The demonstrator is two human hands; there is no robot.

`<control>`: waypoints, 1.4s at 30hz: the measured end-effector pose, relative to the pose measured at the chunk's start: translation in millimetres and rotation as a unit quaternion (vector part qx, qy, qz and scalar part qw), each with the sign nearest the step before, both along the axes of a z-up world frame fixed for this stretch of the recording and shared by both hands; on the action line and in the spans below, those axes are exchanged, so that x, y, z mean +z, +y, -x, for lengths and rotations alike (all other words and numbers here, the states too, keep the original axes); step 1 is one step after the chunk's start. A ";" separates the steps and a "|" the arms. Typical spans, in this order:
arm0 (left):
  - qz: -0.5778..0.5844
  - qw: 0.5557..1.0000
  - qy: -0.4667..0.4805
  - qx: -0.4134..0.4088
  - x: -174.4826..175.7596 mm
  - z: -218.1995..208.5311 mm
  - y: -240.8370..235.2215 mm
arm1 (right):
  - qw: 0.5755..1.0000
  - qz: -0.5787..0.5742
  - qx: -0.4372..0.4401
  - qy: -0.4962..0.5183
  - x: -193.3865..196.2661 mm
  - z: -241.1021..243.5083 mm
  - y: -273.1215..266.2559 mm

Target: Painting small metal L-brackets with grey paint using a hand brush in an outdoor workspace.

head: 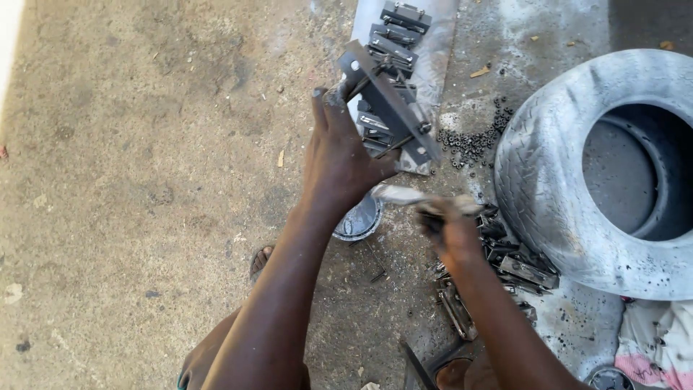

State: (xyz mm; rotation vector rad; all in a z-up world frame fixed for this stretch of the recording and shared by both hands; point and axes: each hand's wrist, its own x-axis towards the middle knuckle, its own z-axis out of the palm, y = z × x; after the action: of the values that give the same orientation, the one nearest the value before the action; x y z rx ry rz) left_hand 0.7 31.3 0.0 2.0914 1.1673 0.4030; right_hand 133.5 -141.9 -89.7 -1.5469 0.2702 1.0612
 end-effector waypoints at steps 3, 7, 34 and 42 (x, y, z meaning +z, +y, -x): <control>-0.012 0.991 -0.129 0.023 6.0 9.3 -4.4 | 0.984 -0.130 -0.083 0.086 3.1 -44.6 -40.7; -0.049 0.991 -0.126 -0.004 1.5 15.8 -3.6 | 0.961 -0.225 -0.138 0.087 37.0 -52.9 -44.1; -0.203 0.974 -0.087 -0.047 -18.0 28.2 -2.2 | 0.976 -0.184 -0.101 0.050 59.5 -25.7 -26.1; -0.109 0.993 0.031 -0.026 -8.8 27.8 1.7 | 0.978 -0.138 -0.066 -0.142 45.4 -37.0 -33.8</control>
State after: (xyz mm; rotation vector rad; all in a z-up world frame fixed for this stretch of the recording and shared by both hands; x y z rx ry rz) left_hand -27.1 33.0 -8.8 2.3335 1.1444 0.4612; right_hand 170.5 -175.7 -44.2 -1.3857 0.0246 0.7291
